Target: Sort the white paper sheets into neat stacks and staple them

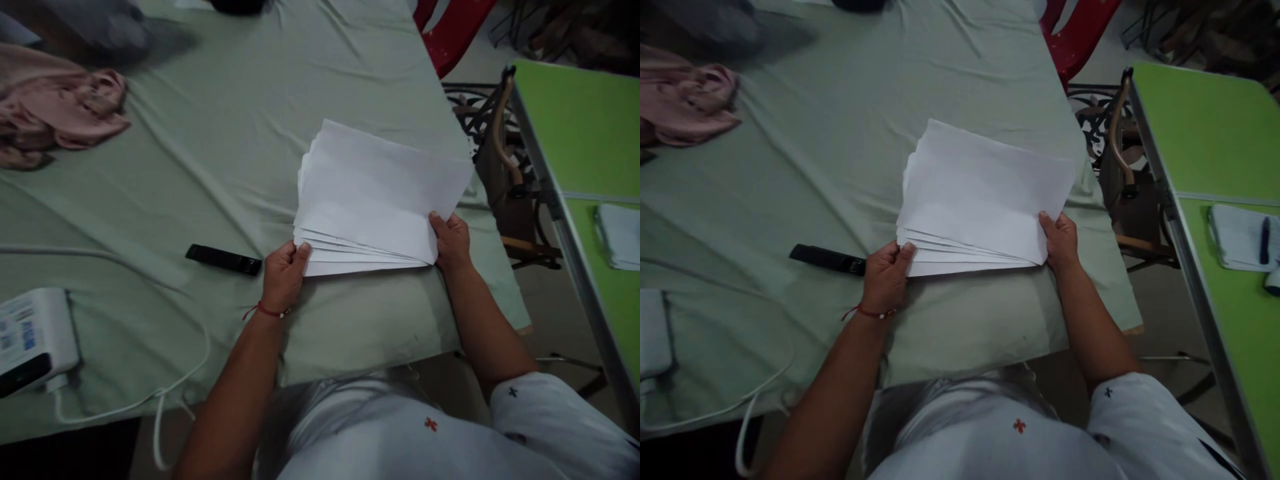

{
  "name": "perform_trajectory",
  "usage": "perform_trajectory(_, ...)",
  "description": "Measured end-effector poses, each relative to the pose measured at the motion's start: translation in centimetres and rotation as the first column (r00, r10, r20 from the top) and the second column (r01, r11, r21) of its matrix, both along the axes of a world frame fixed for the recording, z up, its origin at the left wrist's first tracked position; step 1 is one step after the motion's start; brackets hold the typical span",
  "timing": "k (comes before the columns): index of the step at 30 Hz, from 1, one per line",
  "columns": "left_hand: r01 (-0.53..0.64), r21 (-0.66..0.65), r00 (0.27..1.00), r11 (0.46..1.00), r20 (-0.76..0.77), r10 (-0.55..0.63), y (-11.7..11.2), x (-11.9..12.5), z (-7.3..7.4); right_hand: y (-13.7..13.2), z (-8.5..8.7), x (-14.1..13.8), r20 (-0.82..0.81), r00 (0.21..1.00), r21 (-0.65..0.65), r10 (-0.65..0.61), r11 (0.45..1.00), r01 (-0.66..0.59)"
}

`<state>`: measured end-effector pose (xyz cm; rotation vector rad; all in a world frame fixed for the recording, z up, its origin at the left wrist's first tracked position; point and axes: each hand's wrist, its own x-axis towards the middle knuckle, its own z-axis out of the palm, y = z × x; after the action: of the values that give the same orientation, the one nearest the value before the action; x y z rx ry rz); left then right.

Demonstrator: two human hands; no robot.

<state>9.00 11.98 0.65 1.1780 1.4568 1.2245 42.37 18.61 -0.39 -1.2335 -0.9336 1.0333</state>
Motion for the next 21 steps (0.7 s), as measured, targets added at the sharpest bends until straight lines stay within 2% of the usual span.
perform_trajectory(3, -0.036, 0.015, 0.999, 0.999, -0.021, 0.036, -0.05, 0.01, 0.11, -0.12, 0.10, -0.06, 0.000, 1.000, -0.007, 0.005, 1.000, -0.005)
perform_trajectory(6, -0.088, 0.016, 0.996, 0.996, 0.034, 0.087, -0.17, 0.04, 0.12, -0.20, 0.27, -0.01, 0.000, 1.000, -0.018, 0.018, 1.000, -0.018)
perform_trajectory(11, -0.093, 0.002, 0.975, 0.996, 0.204, 0.090, -0.16, 0.31, -0.03, -0.14, 0.36, 0.20, 0.043, 0.998, -0.018, 0.039, 0.999, -0.039)
perform_trajectory(16, -0.151, 0.015, 0.898, 0.988, 0.420, 0.130, 0.22, 0.63, 0.17, -0.13, 0.34, 0.22, 0.038, 0.998, -0.038, 0.046, 0.998, -0.045)
perform_trajectory(21, -0.148, -0.014, 0.922, 0.989, 0.360, 0.143, 0.47, 0.18, -0.05, -0.37, 0.61, 0.08, 0.005, 0.998, -0.086, 0.068, 0.994, -0.067)
